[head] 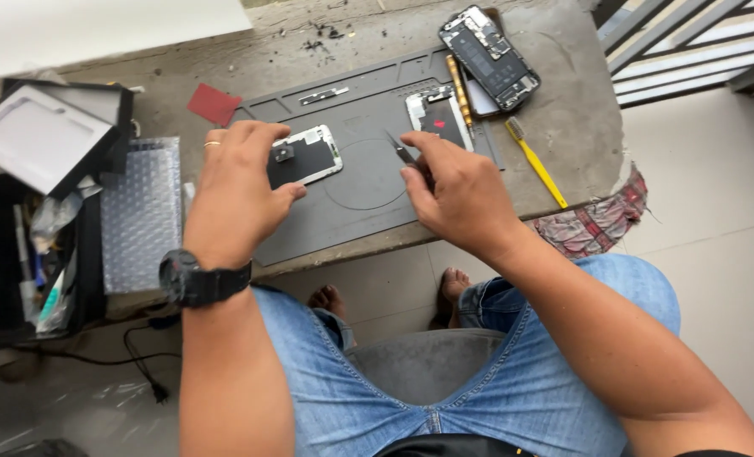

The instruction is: The person is repairing a disassembled smartphone on a workbench. They use tweezers and a screwdriver to manipulate small internal components and connectors within the phone's chassis.

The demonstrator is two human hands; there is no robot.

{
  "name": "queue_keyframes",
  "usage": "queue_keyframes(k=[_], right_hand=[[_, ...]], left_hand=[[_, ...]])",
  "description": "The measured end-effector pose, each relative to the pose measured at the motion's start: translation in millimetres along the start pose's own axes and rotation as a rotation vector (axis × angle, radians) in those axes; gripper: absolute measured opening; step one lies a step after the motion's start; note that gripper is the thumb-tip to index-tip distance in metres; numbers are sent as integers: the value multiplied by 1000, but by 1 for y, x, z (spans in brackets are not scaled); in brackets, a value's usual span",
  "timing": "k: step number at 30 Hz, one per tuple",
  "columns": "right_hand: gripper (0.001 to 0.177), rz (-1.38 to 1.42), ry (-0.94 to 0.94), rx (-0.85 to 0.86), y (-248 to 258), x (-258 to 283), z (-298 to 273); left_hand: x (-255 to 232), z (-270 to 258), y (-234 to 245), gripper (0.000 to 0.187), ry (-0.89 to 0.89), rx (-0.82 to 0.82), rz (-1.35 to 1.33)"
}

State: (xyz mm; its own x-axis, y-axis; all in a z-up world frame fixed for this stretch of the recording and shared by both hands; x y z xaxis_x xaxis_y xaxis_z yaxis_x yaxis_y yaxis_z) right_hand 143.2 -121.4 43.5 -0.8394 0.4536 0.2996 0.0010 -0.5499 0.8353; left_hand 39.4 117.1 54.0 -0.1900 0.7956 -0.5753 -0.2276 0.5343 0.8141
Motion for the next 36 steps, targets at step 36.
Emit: queue_keyframes(k=[36], right_hand=[[41, -89, -20, 277, -56, 3, 16]], left_hand=[[33, 8, -24, 95, 81, 96, 23]])
Point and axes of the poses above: each hand's wrist, its own z-axis towards the middle knuckle, its own y-axis out of the back of the hand, x = y × z, the point moved 10 cm from there along z, towards the middle knuckle, and after that the axes turned 9 degrees about -z, right-handed, at the moved point
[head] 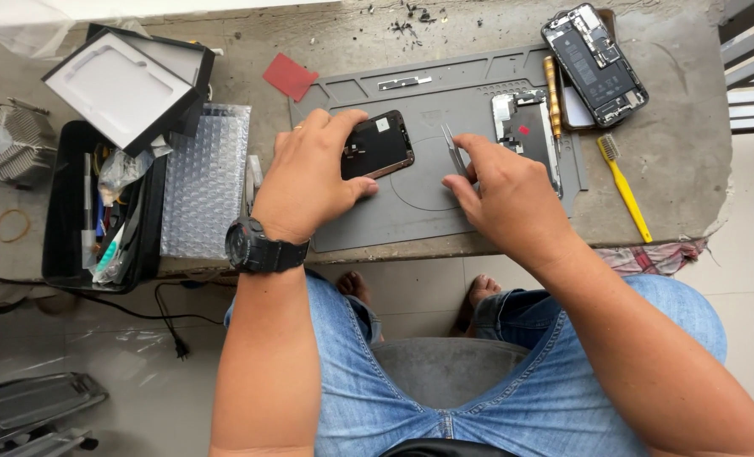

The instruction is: The person is repairing a disassembled smartphone on a workbench. They use tweezers and a screwdriver to manipulate small internal components and connectors within the phone's chassis.

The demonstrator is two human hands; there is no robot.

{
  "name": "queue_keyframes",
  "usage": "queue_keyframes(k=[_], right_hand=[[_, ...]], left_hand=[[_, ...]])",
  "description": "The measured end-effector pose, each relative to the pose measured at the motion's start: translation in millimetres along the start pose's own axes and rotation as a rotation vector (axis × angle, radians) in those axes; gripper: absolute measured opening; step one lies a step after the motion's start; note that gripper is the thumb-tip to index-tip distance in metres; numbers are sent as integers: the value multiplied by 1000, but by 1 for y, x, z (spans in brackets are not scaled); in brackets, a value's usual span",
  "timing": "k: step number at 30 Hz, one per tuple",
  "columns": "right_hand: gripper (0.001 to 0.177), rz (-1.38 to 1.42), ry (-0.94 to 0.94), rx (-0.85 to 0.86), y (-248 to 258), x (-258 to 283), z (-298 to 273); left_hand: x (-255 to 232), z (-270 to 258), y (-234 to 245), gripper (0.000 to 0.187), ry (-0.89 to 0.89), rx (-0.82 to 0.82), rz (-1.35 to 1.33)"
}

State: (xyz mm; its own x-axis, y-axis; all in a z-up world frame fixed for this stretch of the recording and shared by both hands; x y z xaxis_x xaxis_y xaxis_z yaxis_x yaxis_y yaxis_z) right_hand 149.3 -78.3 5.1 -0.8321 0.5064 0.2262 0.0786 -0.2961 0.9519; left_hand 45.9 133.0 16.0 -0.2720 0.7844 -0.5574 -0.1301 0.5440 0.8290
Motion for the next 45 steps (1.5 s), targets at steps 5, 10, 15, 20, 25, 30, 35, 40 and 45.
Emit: queue_keyframes(k=[5, 10, 15, 20, 25, 30, 35, 40, 45], right_hand=[[42, -15, 26, -1, 7, 4, -3], [40, 15, 26, 3, 21, 1, -4], [31, 134, 21, -105, 68, -20, -1], [23, 111, -134, -141, 97, -77, -7], [18, 108, -300, -118, 88, -118, -14], [14, 110, -549, 225, 60, -122, -24], [11, 113, -491, 155, 56, -130, -24], [11, 126, -417, 114, 54, -127, -18], [14, 90, -186, -20, 45, -123, -9]], left_hand=[[2, -2, -1, 100, 19, -14, 20], [-14, -5, 2, 100, 10, -10, 19], [-37, -4, -11, 93, -87, -31, 42], [-51, 3, -36, 86, -180, -38, 51], [-62, 5, -41, 79, -166, -19, 11], [-68, 2, -34, 85, -173, -82, -37], [-64, 5, -37, 89, -187, -105, -8], [-59, 6, -40, 94, -210, -146, 53], [-57, 8, -41, 103, -206, -162, 74]])
Point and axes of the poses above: each hand's wrist, its own z-axis towards the middle knuckle, its own y-axis out of the back of the hand, x = y × z, the point moved 10 cm from there along z, towards the middle knuckle, and after that the axes turned 9 degrees about -z, right-handed, at the moved point
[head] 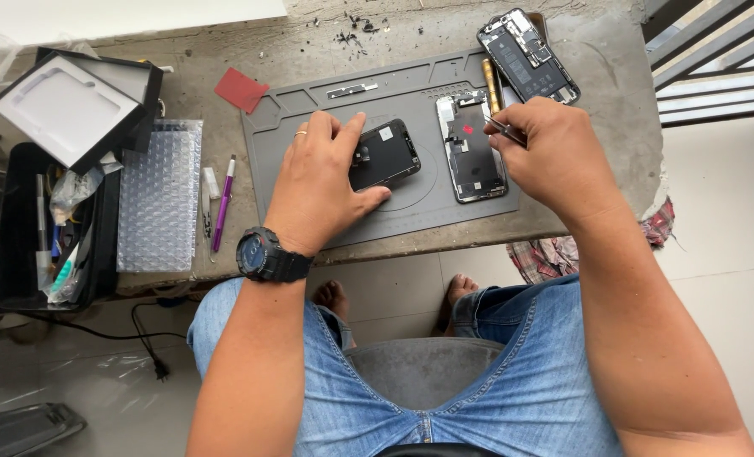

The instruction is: The person is repairing a disassembled smartphone on a workbench. They use tweezers and a screwdriver to manipulate small internal components and connectors within the phone's chassis.

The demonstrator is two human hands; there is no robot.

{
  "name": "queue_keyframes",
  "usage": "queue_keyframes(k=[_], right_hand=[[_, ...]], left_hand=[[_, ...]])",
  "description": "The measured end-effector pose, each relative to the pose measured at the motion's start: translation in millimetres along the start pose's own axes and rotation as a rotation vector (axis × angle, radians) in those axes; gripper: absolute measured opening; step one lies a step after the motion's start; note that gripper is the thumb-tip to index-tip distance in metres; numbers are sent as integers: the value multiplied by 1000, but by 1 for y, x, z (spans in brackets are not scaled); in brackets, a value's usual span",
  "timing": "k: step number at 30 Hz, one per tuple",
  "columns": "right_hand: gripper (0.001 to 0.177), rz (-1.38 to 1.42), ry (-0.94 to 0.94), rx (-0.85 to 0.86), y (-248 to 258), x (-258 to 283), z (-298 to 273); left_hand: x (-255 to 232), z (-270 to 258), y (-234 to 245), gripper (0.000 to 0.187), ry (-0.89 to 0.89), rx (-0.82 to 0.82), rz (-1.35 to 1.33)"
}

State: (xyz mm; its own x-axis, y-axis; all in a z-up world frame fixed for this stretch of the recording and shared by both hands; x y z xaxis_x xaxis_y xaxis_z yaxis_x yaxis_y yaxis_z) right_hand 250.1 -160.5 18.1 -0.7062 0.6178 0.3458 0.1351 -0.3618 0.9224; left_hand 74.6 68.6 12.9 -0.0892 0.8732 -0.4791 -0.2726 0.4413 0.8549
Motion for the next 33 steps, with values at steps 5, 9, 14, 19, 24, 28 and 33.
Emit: queue_keyframes(k=[5, 9, 14, 19, 24, 28, 33], right_hand=[[16, 34, -9, 0, -1, 10, 6], [15, 55, -107, 43, -5, 6, 6], [10, 10, -180, 133, -9, 7, 7], [10, 67, -150, 90, -6, 15, 7], [12, 29, -126, 110, -17, 12, 8], [17, 20, -100, 102, -21, 14, 8], [19, 35, -111, 124, -29, 16, 7]], left_hand=[[4, -1, 1, 106, 4, -3, -17], [2, -3, 7, 107, -33, -40, -20], [-5, -3, 19, 90, -84, -121, -48], [-7, -3, 21, 88, -99, -152, -68], [4, -1, 10, 117, -42, -106, -23], [14, 1, 6, 123, -33, -104, -64], [22, 5, 0, 127, 5, -41, -77]])
Point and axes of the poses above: each hand's wrist, its own z-axis towards the middle knuckle, its own y-axis out of the back of the hand, x = y × z, the point moved 10 cm from there along z, towards the middle knuckle, and after that the axes turned 9 degrees about -z, right-handed, at the moved point
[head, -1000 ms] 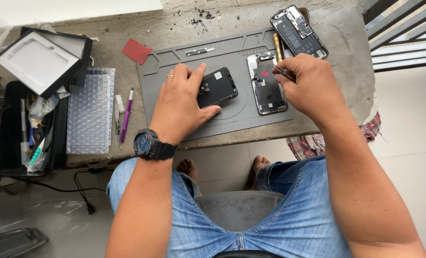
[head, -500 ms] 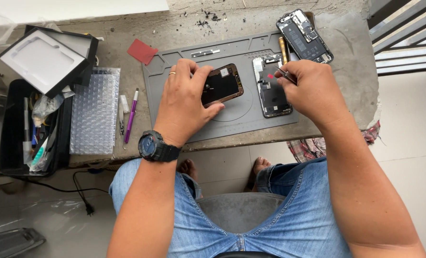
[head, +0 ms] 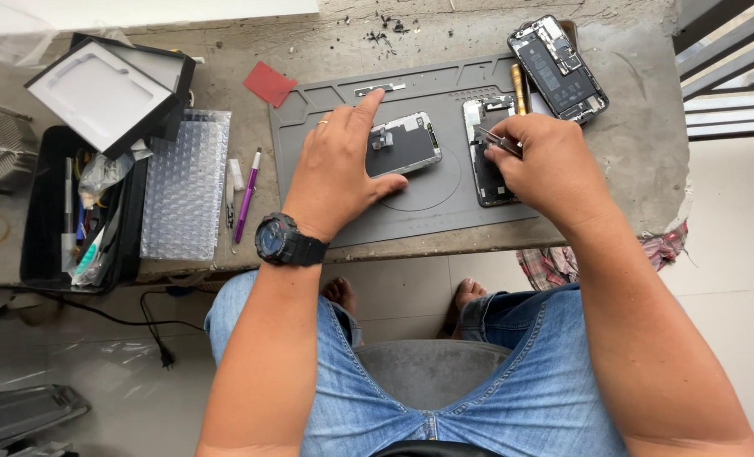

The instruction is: The person is repairing a disassembled smartphone on a workbench. They use tweezers and a screwdriver to manipulate small internal components and connectors within the phone's chassis.

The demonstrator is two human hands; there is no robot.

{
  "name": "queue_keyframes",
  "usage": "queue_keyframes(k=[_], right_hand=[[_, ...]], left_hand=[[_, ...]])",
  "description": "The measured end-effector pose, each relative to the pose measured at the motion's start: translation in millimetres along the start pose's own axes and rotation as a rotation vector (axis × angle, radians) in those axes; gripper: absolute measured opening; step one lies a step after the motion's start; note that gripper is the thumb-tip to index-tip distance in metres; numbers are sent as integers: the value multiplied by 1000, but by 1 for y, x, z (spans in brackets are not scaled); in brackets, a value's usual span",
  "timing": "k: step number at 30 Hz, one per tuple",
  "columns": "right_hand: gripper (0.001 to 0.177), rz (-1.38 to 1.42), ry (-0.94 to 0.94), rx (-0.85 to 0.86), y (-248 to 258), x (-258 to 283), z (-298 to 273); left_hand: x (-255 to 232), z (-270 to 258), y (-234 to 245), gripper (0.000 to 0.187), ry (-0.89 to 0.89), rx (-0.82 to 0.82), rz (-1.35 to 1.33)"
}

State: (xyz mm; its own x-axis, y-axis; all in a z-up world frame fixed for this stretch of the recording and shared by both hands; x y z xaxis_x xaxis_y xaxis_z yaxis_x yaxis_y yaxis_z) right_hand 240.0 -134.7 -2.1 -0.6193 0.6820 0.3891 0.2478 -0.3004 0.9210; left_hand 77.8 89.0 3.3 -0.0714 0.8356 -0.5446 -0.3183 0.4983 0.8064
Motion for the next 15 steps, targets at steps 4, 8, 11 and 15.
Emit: queue_keyframes(k=[4, 8, 11, 15], right_hand=[[17, 53, 47, -50, 11, 14, -5], [16, 54, 11, -40, 15, 8, -5], [16, 53, 0, -53, 21, 1, -3], [15, 41, -6, -89, 30, -18, -1]], left_hand=[[10, 1, -5, 132, -9, -10, -14], [13, 1, -5, 132, -22, 3, -39], [13, 1, -4, 131, -30, -3, -59], [14, 1, -4, 131, -43, -13, -30]])
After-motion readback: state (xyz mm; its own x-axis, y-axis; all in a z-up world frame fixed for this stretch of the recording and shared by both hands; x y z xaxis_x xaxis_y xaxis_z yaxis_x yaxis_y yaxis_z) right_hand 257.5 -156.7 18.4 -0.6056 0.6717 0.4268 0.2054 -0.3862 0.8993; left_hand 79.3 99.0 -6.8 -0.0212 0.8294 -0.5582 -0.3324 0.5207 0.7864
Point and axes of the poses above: each hand's wrist, its own z-axis towards the middle knuckle, its own y-axis out of the back of the hand, x = y × z, the point moved 10 cm from there along z, towards the middle knuckle, and after that the axes turned 9 degrees about -z, right-handed, at the moved point
